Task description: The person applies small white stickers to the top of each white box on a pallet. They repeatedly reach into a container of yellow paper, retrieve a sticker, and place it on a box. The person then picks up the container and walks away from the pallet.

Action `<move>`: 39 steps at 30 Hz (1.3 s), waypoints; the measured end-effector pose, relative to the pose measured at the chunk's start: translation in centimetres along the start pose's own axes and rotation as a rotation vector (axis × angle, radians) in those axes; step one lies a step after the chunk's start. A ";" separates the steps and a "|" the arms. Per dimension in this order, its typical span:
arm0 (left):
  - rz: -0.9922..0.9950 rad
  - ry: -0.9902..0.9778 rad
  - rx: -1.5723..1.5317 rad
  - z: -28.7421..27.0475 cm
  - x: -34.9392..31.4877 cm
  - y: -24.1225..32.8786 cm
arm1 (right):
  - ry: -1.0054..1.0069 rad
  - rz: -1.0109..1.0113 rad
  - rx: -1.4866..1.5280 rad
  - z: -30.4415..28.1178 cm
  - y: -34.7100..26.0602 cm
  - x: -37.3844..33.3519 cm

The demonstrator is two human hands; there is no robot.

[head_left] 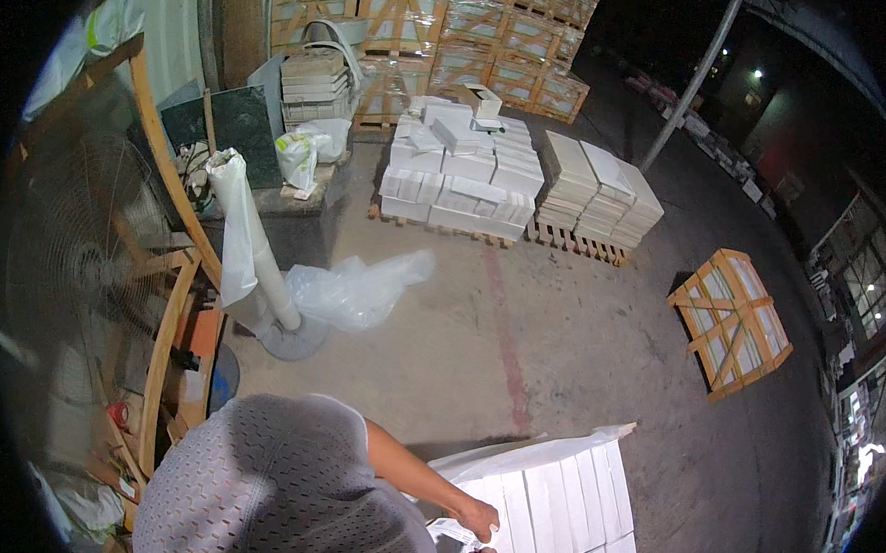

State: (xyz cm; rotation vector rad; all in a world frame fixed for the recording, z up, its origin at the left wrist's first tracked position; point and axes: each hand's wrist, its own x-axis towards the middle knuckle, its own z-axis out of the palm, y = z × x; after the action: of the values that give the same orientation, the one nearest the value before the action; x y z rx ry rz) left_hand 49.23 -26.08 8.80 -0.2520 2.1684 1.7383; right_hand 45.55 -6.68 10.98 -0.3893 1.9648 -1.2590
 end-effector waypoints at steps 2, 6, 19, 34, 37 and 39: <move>0.037 0.063 0.021 0.4 0.1 -0.3 | 0.016 -0.099 -0.180 -0.3 0.4 0.0; 0.065 0.119 0.187 1.2 0.3 -0.8 | -0.039 -0.294 -0.658 -0.7 1.2 -0.2; 0.120 0.064 0.142 1.2 -0.1 0.8 | 0.173 -0.234 -0.803 1.2 -0.4 -0.9; 0.006 0.109 0.059 1.0 0.7 0.2 | 0.112 -0.015 -0.021 0.1 -0.5 0.0; 0.047 0.091 0.021 1.0 0.4 0.4 | 0.117 0.003 0.050 -0.1 -0.4 -0.1; 0.128 0.089 0.030 0.9 0.1 0.8 | 0.118 0.008 0.087 -0.3 -0.3 -0.1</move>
State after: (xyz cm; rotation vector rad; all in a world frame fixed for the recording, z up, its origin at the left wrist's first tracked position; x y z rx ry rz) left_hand 49.04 -25.02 9.30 -0.1900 2.3186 1.7919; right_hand 45.35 -6.55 11.38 -0.2689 1.9987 -1.3846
